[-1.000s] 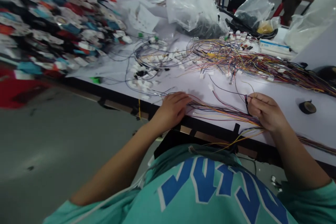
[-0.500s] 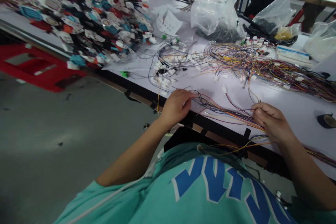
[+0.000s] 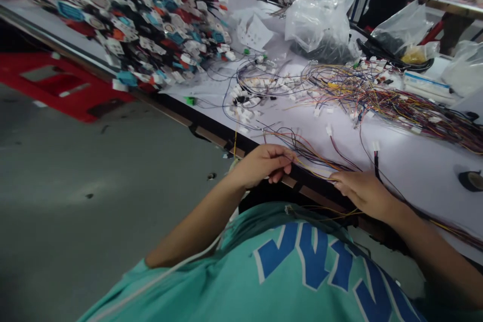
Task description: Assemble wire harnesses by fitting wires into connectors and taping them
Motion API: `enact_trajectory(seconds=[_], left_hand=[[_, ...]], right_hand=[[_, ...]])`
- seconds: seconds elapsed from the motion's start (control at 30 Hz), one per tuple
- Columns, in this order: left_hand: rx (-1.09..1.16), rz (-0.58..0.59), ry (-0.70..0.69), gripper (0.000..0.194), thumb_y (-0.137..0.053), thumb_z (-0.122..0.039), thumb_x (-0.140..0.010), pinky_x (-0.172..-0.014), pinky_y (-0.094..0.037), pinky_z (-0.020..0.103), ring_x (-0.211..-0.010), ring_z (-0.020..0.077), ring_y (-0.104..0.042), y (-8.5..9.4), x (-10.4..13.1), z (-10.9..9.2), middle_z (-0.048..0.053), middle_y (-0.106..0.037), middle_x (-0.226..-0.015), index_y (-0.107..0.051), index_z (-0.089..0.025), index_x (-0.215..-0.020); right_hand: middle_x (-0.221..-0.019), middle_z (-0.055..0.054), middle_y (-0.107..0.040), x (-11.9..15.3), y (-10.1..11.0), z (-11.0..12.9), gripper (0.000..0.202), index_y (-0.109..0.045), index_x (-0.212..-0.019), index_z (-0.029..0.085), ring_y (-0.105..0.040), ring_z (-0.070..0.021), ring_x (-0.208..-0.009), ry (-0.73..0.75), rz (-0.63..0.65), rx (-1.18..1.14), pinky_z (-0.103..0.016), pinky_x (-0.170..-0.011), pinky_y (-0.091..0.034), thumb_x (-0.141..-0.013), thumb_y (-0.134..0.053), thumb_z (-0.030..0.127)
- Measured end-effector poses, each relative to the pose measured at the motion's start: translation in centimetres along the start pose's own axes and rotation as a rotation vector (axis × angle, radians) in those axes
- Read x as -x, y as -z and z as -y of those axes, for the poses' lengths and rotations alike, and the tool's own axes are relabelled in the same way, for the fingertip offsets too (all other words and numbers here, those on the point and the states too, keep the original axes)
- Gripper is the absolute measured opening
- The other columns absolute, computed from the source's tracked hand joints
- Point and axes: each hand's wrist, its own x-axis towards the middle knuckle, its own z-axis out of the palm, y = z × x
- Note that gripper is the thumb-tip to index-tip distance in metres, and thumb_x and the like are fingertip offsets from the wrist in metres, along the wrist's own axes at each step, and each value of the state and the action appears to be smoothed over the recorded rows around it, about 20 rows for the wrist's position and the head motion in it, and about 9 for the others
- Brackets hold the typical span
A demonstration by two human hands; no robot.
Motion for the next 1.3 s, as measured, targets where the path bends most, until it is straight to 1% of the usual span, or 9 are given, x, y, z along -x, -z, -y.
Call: enact_trajectory(seconds=[0.1,0.17,0.3,0.43,0.53,0.63,0.77,1.07,1.3], left_hand=[[-0.041,-0.043,-0.051,0.018,-0.057,-0.027,-0.061,-0.034,-0.028,0.015,-0.036,0.0027,-0.040,0.8,-0.4,-0.9,-0.003,-0.053,-0.053,-0.056,-0.013,-0.072],[-0.076,-0.087,-0.096,0.020,-0.057,-0.027,-0.061,-0.035,-0.029,0.015,-0.037,0.0030,-0.041,1.2,-0.7,-1.6,-0.002,-0.054,-0.055,-0.057,-0.013,-0.075],[-0.076,-0.286,-0.243,0.028,-0.056,-0.029,-0.063,-0.039,-0.035,0.016,-0.041,0.0036,-0.044,2.1,-1.0,-2.2,0.000,-0.057,-0.063,-0.056,-0.012,-0.086],[-0.113,-0.416,-0.265,0.025,-0.053,-0.026,-0.065,-0.041,-0.036,0.017,-0.041,0.0033,-0.044,2.8,-0.6,-1.7,0.001,-0.057,-0.066,-0.056,-0.012,-0.085],[-0.300,-0.367,-0.212,0.023,-0.051,-0.029,-0.067,-0.044,-0.037,0.018,-0.044,0.0054,-0.046,2.4,-0.4,-0.9,0.000,-0.058,-0.065,-0.058,-0.013,-0.082],[-0.662,-0.270,-0.193,0.024,-0.049,-0.033,-0.068,-0.053,-0.039,0.022,-0.056,0.0110,-0.052,1.2,-0.8,0.1,0.002,-0.060,-0.066,-0.060,-0.014,-0.077],[-1.057,-0.275,-0.125,0.028,-0.044,-0.037,-0.072,-0.057,-0.037,0.025,-0.066,0.0161,-0.055,-0.2,-1.8,0.7,0.005,-0.063,-0.074,-0.062,-0.016,-0.078],[-1.325,-0.098,0.147,0.034,-0.032,-0.034,-0.077,-0.055,-0.031,0.022,-0.070,0.0151,-0.053,-1.3,-1.8,-1.7,0.004,-0.062,-0.084,-0.059,-0.018,-0.090],[-1.386,-0.120,0.170,0.027,-0.035,-0.033,-0.077,-0.056,-0.031,0.021,-0.071,0.0144,-0.052,-1.3,-2.1,-1.5,0.002,-0.061,-0.084,-0.057,-0.020,-0.085]], right_hand=[[-0.080,-0.005,-0.065,-1.2,-0.9,0.7,0.020,-0.059,-0.088,0.021,-0.055,-0.0147,-0.066,-0.040,0.071,0.046,-0.027,-0.061,-0.041,-0.080,-0.042,0.026],[-0.072,-0.004,-0.062,-1.9,-1.0,0.9,0.017,-0.058,-0.082,0.020,-0.052,-0.0131,-0.060,-0.094,0.048,-0.028,-0.025,-0.057,-0.039,-0.079,-0.043,0.027],[-0.048,0.004,-0.042,-2.3,0.2,0.1,0.024,-0.054,-0.078,0.018,-0.035,-0.0071,-0.043,-0.219,-0.209,-0.467,-0.020,-0.042,-0.028,-0.080,-0.043,0.039],[-0.044,0.008,-0.030,-1.9,1.5,-0.8,0.027,-0.050,-0.080,0.019,-0.023,-0.0044,-0.036,-0.279,-0.455,-0.875,-0.019,-0.036,-0.017,-0.075,-0.051,0.046],[-0.045,0.008,-0.031,-1.8,1.9,-1.0,0.027,-0.047,-0.078,0.021,-0.023,-0.0040,-0.035,-0.299,-0.494,-0.995,-0.019,-0.036,-0.018,-0.073,-0.055,0.046],[-0.046,0.008,-0.031,-1.6,2.3,-0.9,0.025,-0.046,-0.078,0.021,-0.023,-0.0035,-0.035,-0.310,-0.540,-1.024,-0.019,-0.036,-0.019,-0.074,-0.055,0.044],[-0.046,0.009,-0.028,-1.0,3.7,-1.0,0.021,-0.045,-0.077,0.021,-0.020,-0.0028,-0.035,-0.336,-0.598,-1.032,-0.018,-0.035,-0.017,-0.077,-0.052,0.041],[-0.045,0.010,-0.025,1.6,7.6,-1.8,0.015,-0.043,-0.076,0.020,-0.016,-0.0024,-0.034,-0.312,-0.606,-1.100,-0.016,-0.033,-0.012,-0.083,-0.041,0.033],[-0.043,0.009,-0.034,4.2,8.0,-1.9,0.020,-0.047,-0.071,0.017,-0.019,-0.0008,-0.034,-0.390,-0.450,-0.929,-0.016,-0.034,-0.009,-0.074,-0.052,0.036]])
